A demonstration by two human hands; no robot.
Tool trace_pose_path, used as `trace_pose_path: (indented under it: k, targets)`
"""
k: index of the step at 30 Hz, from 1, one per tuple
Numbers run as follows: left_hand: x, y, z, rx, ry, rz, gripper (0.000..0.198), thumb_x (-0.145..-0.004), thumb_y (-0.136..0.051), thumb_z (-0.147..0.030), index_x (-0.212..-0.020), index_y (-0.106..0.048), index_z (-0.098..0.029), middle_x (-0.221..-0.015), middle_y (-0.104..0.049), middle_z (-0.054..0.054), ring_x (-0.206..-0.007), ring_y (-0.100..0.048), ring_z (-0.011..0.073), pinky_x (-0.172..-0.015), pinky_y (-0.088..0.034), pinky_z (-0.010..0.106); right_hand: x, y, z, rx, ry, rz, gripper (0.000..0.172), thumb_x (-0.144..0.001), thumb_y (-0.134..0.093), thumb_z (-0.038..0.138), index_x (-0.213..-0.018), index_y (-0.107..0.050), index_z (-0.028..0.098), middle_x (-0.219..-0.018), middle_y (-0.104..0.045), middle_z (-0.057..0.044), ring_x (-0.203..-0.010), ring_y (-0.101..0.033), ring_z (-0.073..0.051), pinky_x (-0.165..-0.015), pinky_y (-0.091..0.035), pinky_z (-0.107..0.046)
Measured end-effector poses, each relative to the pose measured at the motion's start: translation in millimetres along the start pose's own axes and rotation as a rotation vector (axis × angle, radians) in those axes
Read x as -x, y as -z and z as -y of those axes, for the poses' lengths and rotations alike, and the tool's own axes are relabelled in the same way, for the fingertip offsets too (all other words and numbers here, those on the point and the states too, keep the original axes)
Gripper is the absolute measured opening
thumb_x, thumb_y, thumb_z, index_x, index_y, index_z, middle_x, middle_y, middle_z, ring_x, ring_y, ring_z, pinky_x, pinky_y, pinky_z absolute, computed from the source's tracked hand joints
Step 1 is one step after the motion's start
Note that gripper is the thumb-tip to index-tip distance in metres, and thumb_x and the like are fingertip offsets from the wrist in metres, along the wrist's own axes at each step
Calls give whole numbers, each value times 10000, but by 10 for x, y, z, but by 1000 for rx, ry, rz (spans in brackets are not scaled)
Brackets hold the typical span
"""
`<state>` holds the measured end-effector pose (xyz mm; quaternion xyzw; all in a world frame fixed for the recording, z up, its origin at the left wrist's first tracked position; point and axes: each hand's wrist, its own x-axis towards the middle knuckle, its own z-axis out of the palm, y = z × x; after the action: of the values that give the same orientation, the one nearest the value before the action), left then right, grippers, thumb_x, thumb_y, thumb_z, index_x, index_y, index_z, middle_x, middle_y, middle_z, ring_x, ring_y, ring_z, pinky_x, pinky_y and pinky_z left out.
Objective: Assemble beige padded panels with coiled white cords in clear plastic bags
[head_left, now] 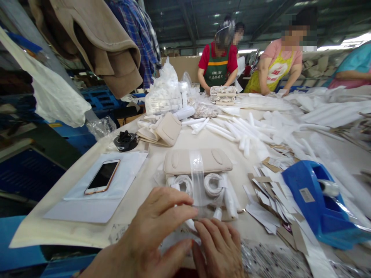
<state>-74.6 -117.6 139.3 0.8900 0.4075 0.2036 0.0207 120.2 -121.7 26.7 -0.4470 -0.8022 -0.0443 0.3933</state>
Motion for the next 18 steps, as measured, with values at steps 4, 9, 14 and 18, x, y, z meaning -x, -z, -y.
trace_pose_path:
  k: [4,9,14,18]
  targets:
    - [-191,-352,272,-98,-165,172,321,-797,-513,-140,-1112,-527,-199,-1245,-543,99,-1159,-447,251,-978,-319,422,-53,-312,147,52,-92,-5,223,-910,-389,207,-1004,-588,173,-820,-674,-75,-828,-559,-242,-914,-288,-448]
    - [-310,-491,400,-171,-255,323,123,-862,-527,-288,-936,-563,-196,-1201,-542,89,-1119,-447,254,-941,-297,436,-15,-380,73,-41,-105,-31,247,-915,-343,129,-917,-587,173,-658,-587,-19,-673,-509,-185,-871,-320,-398]
    - [-494,-503,131,-88,-256,386,411,-749,-633,-574,-837,-589,-175,-1047,-578,65,-1024,-462,250,-921,-294,440,28,41,-391,-168,42,96,156,-918,-439,192,-954,-591,205,-700,-638,18,-720,-564,-153,-912,-315,-366]
    - [-665,-648,-123,6,-325,346,419,-835,-507,-585,-845,-608,-179,-933,-589,56,-957,-474,235,-923,-283,438,91,334,-644,-197,62,246,181,-901,-444,146,-959,-593,231,-753,-668,23,-777,-589,-148,-1017,-279,-415]
